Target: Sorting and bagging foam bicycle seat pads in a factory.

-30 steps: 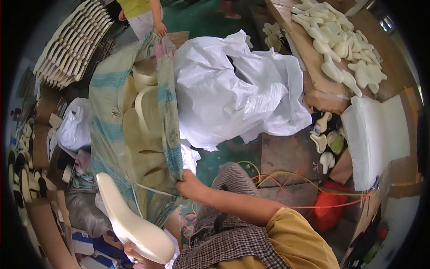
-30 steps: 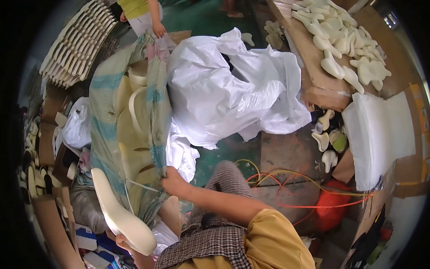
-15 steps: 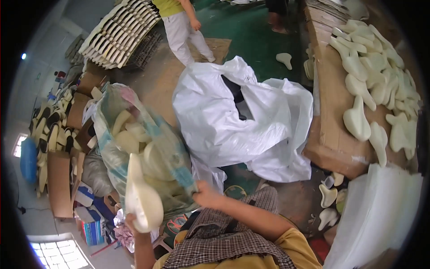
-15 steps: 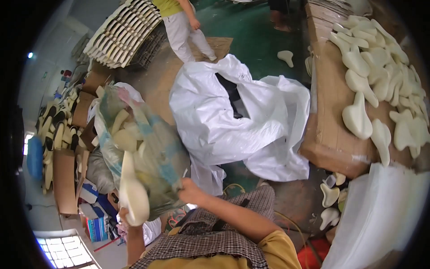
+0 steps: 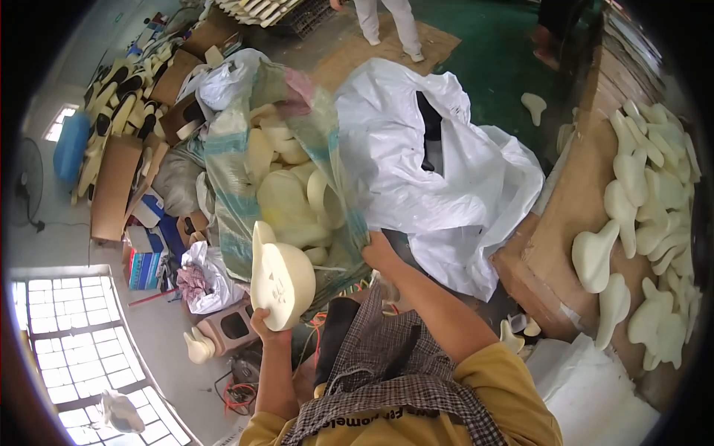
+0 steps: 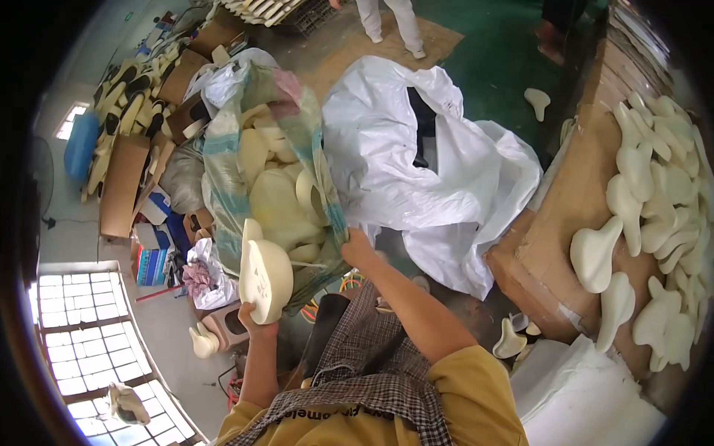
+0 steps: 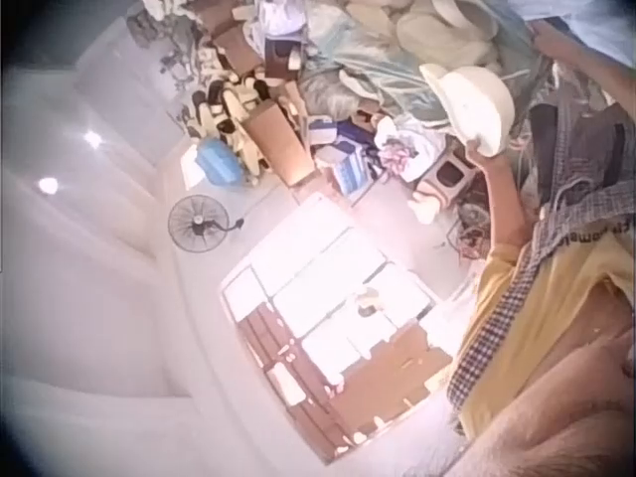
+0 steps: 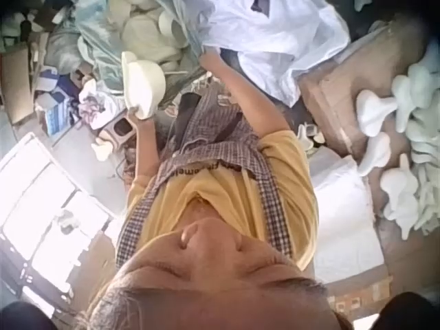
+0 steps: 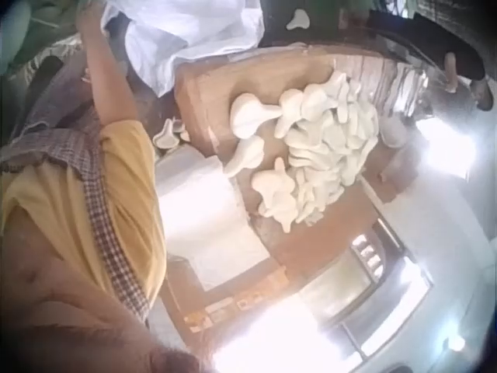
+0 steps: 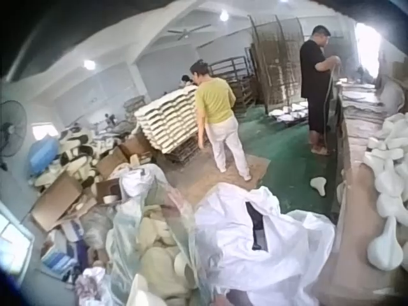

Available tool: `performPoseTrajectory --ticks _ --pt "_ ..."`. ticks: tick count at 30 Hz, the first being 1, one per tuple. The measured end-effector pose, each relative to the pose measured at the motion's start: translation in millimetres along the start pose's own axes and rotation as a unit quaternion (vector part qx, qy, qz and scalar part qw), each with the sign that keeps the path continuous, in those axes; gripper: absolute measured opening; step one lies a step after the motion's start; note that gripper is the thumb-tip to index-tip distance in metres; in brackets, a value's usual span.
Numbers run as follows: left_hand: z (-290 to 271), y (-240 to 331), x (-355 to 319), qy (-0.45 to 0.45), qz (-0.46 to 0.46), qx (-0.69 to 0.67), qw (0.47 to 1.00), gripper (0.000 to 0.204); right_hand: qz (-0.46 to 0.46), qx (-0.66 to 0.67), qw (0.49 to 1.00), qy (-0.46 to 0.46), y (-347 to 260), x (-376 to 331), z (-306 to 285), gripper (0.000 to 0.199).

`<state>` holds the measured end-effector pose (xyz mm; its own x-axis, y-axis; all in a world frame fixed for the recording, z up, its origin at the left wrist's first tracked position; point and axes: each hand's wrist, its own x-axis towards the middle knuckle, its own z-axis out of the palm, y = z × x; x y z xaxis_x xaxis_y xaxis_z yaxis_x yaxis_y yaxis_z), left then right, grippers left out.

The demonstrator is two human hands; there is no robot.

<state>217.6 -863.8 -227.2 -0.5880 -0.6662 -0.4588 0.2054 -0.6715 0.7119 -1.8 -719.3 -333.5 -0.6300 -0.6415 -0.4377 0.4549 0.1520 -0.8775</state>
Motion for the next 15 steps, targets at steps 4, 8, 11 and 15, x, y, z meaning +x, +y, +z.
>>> performPoseTrajectory --ticks 4,8,11,15 --pt "8.9 -11.7 -27.2 0.005 0.064 -0.036 0.997 0.074 -0.020 -0.051 0.998 0.039 -7.9 -14.4 4.7 0.028" --pt "-0.9 -15.5 -23.0 0.065 0.042 -0.010 0.997 0.074 0.034 0.047 0.998 0.032 -8.6 -18.2 -4.0 0.032" --pt "-5.9 -9.4 -28.7 0.053 0.038 -0.024 0.998 0.073 0.128 0.118 0.985 -0.014 -10.1 -10.4 -4.2 0.033" --pt "22.4 -17.6 -14.6 0.010 0.059 -0.036 0.998 0.075 0.013 0.007 0.999 0.050 6.6 5.9 -2.7 0.032"
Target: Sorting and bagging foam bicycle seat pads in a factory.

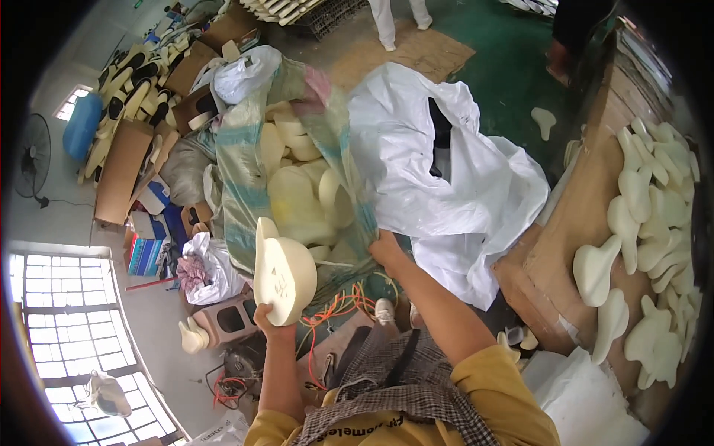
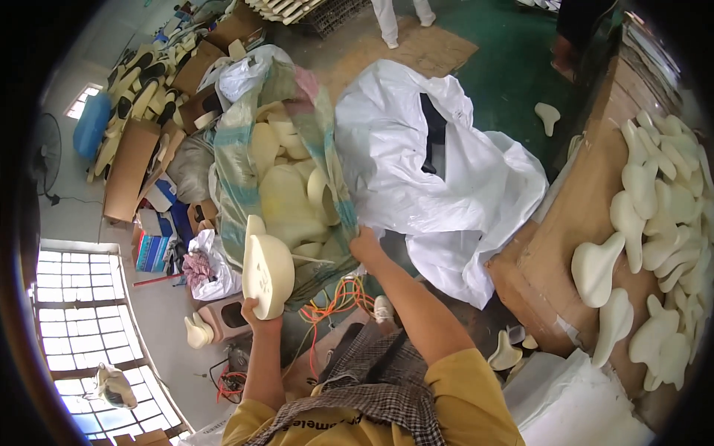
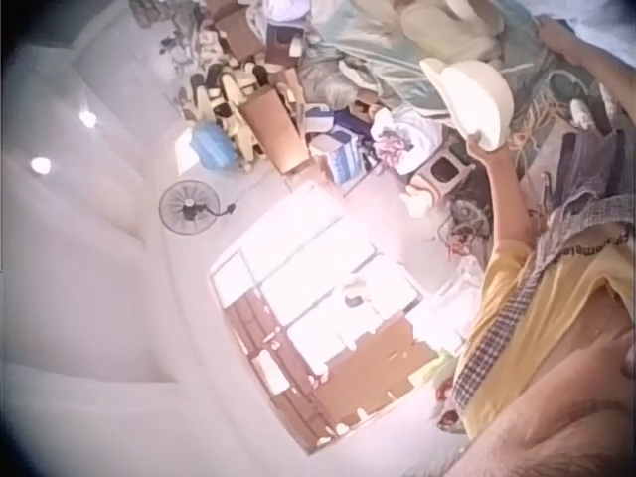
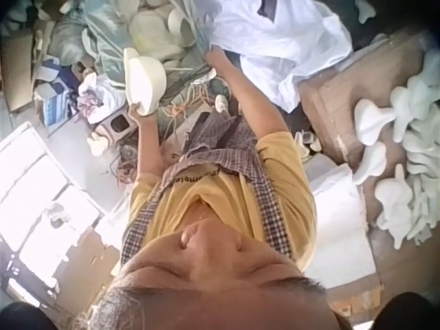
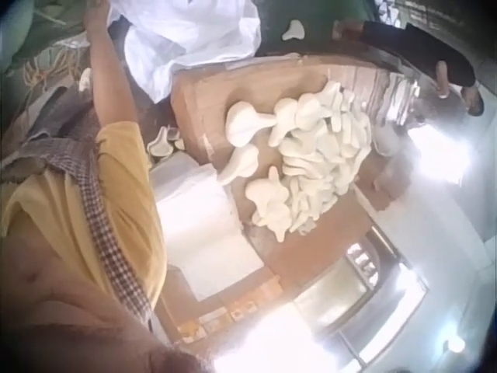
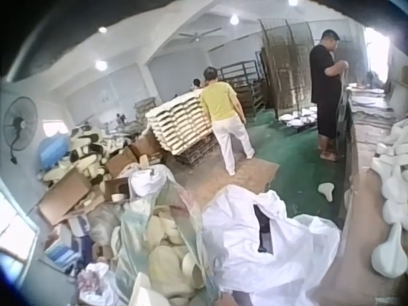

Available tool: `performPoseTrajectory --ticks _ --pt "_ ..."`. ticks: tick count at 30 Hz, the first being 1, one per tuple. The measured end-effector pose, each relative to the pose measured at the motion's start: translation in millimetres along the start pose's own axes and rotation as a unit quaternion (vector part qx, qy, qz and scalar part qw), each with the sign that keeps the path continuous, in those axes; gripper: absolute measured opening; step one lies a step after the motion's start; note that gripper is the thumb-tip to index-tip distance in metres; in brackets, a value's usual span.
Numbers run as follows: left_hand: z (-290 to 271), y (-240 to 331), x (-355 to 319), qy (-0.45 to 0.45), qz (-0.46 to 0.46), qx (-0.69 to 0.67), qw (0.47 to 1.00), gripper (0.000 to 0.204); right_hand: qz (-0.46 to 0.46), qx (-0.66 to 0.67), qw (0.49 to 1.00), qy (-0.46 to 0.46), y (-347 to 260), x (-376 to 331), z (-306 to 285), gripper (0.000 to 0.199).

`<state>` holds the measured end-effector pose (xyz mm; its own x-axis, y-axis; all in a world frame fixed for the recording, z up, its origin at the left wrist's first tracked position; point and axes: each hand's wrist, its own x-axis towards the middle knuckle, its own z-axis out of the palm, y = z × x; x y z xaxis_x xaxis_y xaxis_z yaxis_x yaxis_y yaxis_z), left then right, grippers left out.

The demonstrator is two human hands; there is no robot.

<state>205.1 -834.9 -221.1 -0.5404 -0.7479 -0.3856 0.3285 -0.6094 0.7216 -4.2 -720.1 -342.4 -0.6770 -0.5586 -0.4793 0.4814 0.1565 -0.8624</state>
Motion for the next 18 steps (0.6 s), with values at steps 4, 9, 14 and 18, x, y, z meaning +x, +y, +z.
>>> performPoseTrajectory --ticks 4,9,14,18 --pt "-25.9 13.2 3.5 0.042 0.006 -0.030 0.999 0.077 0.090 0.174 0.980 -0.042 -17.2 -20.1 2.2 0.037" --pt "-11.0 51.2 -81.3 -0.019 0.034 -0.031 0.999 0.076 0.068 0.164 0.984 -0.025 -10.6 -96.0 13.1 0.032" --pt "-62.9 48.0 -106.2 0.018 -0.191 0.066 0.979 0.072 0.057 0.159 0.986 0.012 -21.6 -117.3 -10.8 0.025" --pt "-43.7 -25.6 -52.5 -0.055 -0.325 0.069 0.942 0.062 0.021 -0.034 0.981 0.192 -10.3 -77.4 -89.8 0.029"
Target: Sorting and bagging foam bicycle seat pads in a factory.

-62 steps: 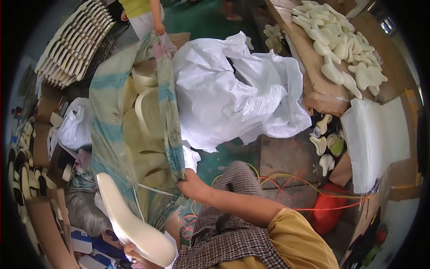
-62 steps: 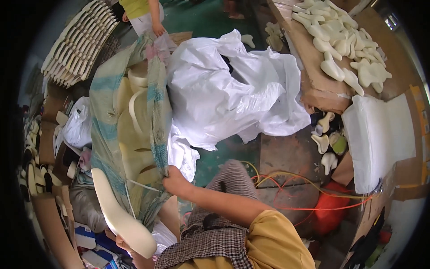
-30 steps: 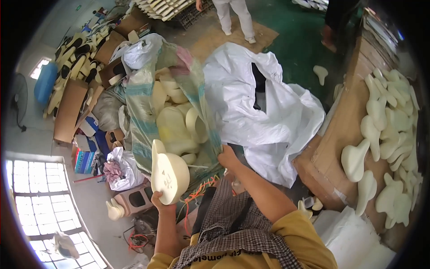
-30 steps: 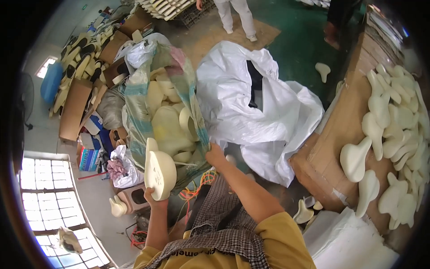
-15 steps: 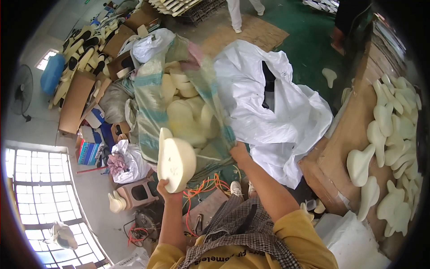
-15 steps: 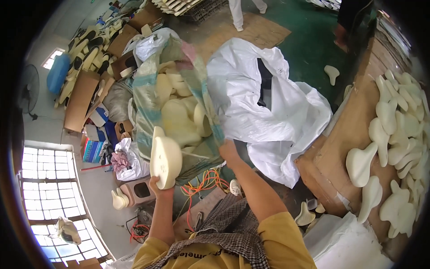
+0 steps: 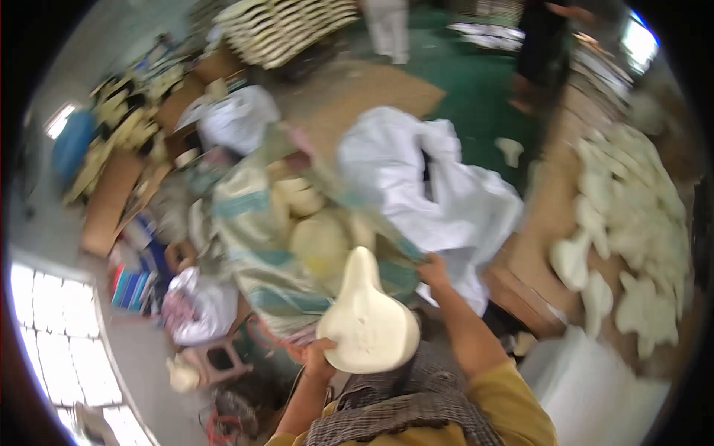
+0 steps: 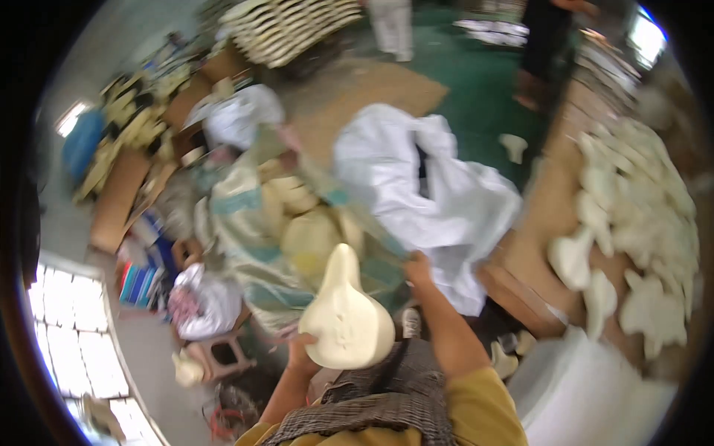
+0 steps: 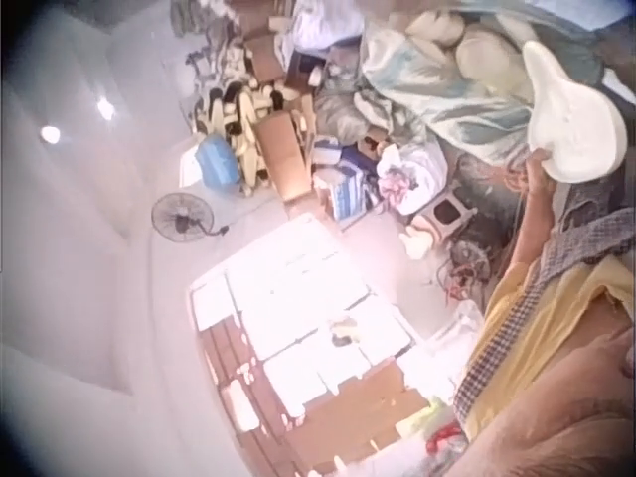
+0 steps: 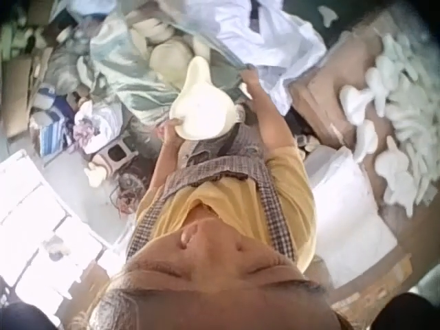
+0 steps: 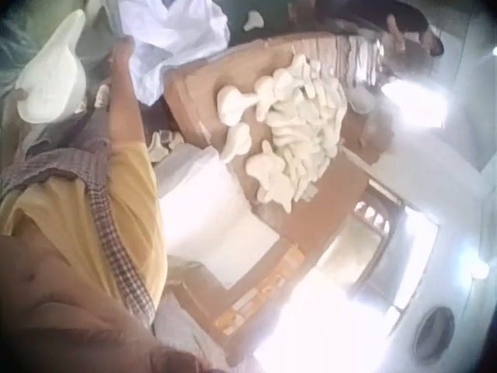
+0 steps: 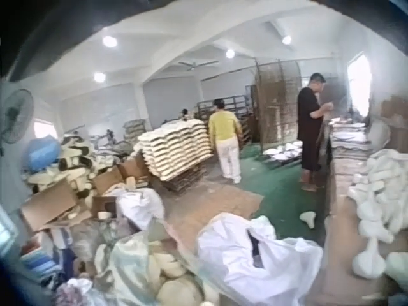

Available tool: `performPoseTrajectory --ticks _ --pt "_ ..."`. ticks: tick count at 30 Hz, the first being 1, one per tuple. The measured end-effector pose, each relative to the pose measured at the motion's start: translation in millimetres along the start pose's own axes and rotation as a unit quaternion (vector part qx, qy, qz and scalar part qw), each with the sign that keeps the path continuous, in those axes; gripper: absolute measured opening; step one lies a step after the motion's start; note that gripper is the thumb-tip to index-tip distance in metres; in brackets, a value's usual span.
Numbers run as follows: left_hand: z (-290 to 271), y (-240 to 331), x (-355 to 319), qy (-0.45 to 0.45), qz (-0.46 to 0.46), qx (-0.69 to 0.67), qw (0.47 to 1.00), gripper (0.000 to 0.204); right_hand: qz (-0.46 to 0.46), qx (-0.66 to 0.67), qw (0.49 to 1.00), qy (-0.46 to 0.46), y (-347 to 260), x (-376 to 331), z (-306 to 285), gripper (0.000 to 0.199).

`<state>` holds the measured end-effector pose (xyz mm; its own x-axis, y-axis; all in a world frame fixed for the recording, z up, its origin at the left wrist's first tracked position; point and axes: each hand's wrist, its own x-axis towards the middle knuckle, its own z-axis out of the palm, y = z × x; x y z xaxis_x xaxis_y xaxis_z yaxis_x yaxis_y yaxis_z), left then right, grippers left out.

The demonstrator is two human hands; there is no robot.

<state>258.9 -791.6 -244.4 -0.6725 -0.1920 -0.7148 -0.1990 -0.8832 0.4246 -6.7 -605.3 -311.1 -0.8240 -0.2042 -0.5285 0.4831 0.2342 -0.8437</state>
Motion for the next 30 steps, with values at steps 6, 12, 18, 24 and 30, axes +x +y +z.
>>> performPoseTrajectory --ticks 6,12,18,24,30 --pt "35.4 34.1 15.7 -0.066 0.111 0.133 0.983 0.060 -0.087 -0.179 0.948 -0.250 -69.1 -53.6 32.7 0.074" --pt "16.8 20.5 36.4 -0.155 0.081 0.189 0.966 0.050 -0.128 -0.100 0.951 -0.265 -22.6 -126.7 -34.2 0.068" --pt "37.0 10.6 46.5 0.030 0.018 0.284 0.958 0.041 -0.140 0.012 0.979 0.147 84.2 -223.9 -267.9 0.066" --pt "82.6 -41.2 50.7 -0.046 0.027 0.387 0.921 0.063 0.011 -0.046 0.723 0.689 250.3 -457.7 -519.3 0.059" --pt "88.7 -15.3 144.9 0.005 0.295 0.689 0.662 0.037 0.159 -0.070 0.641 0.748 350.8 -572.9 -673.1 0.053"
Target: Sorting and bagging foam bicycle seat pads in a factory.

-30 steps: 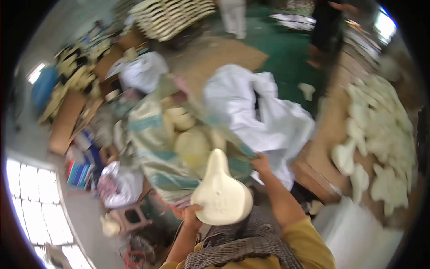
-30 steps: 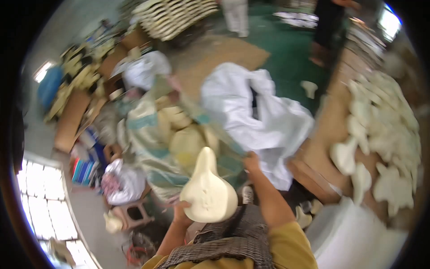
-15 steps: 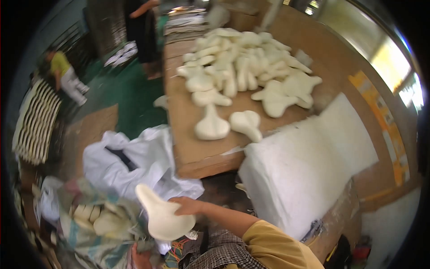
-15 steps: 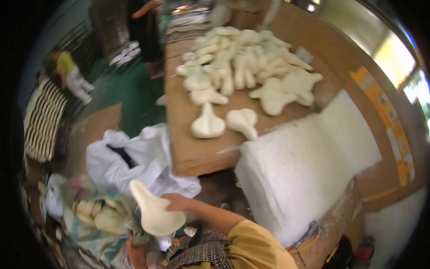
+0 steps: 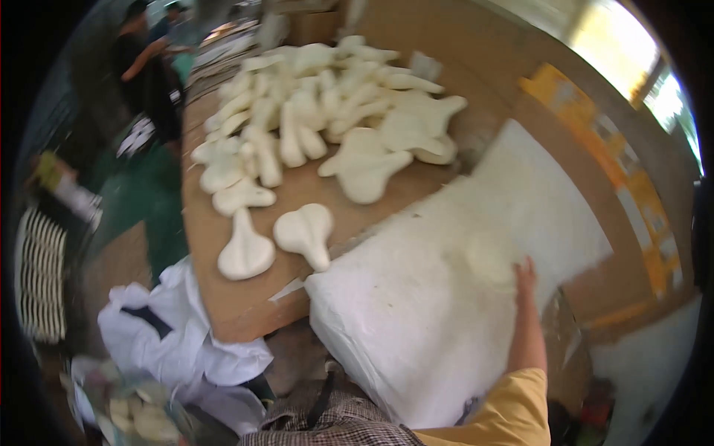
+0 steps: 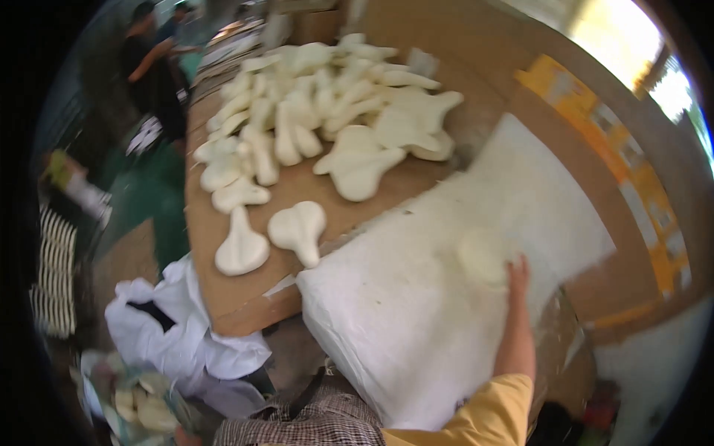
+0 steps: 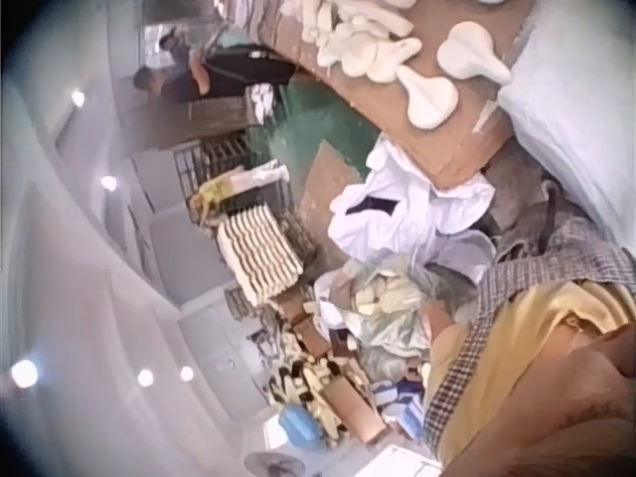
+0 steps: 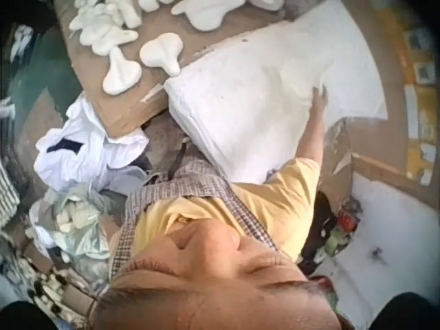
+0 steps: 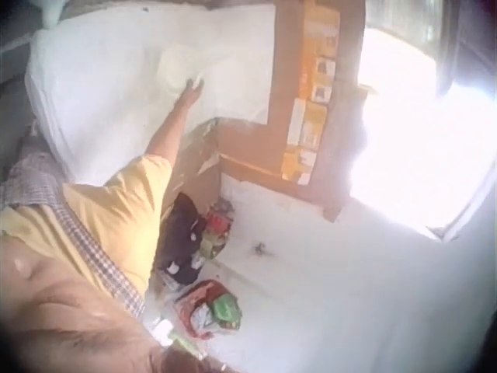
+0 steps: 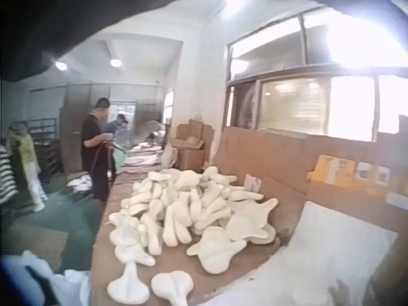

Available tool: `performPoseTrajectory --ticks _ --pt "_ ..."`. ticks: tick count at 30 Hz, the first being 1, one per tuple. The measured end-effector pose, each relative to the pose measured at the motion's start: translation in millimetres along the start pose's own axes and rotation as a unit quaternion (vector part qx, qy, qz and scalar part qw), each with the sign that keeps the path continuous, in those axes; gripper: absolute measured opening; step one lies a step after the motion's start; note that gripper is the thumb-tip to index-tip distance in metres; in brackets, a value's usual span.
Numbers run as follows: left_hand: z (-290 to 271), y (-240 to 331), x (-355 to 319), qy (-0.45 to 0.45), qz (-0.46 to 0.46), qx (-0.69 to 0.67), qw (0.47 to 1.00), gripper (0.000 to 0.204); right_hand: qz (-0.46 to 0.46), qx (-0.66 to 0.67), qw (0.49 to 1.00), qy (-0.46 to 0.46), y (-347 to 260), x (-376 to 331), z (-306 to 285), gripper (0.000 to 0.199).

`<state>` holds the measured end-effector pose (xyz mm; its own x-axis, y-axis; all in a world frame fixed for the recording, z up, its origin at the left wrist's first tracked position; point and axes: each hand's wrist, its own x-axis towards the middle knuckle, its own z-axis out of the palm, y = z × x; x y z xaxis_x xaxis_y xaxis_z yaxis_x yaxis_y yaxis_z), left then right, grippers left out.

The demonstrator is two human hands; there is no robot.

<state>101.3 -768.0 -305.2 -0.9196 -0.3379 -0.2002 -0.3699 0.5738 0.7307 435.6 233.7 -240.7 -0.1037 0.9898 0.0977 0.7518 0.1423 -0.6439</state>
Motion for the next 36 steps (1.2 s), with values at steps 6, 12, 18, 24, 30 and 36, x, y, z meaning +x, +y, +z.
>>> performPoseTrajectory --ticks 6,12,18,24,30,36 --pt "-17.9 -13.7 -55.8 0.213 -0.313 -0.260 0.888 0.025 -0.006 -0.019 0.978 0.209 51.6 63.8 -32.3 0.058" --pt "-29.8 -3.1 -103.3 0.249 -0.400 -0.280 0.836 0.022 -0.207 0.015 0.974 0.087 -59.4 -93.3 99.9 0.045" --pt "-35.8 -12.9 -93.0 0.323 -0.439 -0.283 0.789 0.018 -0.283 0.177 0.935 -0.116 -177.8 -275.7 191.1 0.039" --pt "-73.0 -83.9 -108.8 0.376 -0.327 -0.408 0.765 0.025 -0.397 0.179 0.873 -0.218 -301.3 -347.7 240.0 0.038" --pt "-128.4 -113.3 -110.1 0.489 -0.250 -0.353 0.757 0.032 -0.382 0.198 0.836 -0.339 -365.2 -407.6 306.3 0.029" --pt "-169.7 -107.2 -56.3 0.431 -0.182 -0.285 0.836 0.039 -0.395 0.240 0.715 -0.525 -449.1 -570.7 286.9 0.026"
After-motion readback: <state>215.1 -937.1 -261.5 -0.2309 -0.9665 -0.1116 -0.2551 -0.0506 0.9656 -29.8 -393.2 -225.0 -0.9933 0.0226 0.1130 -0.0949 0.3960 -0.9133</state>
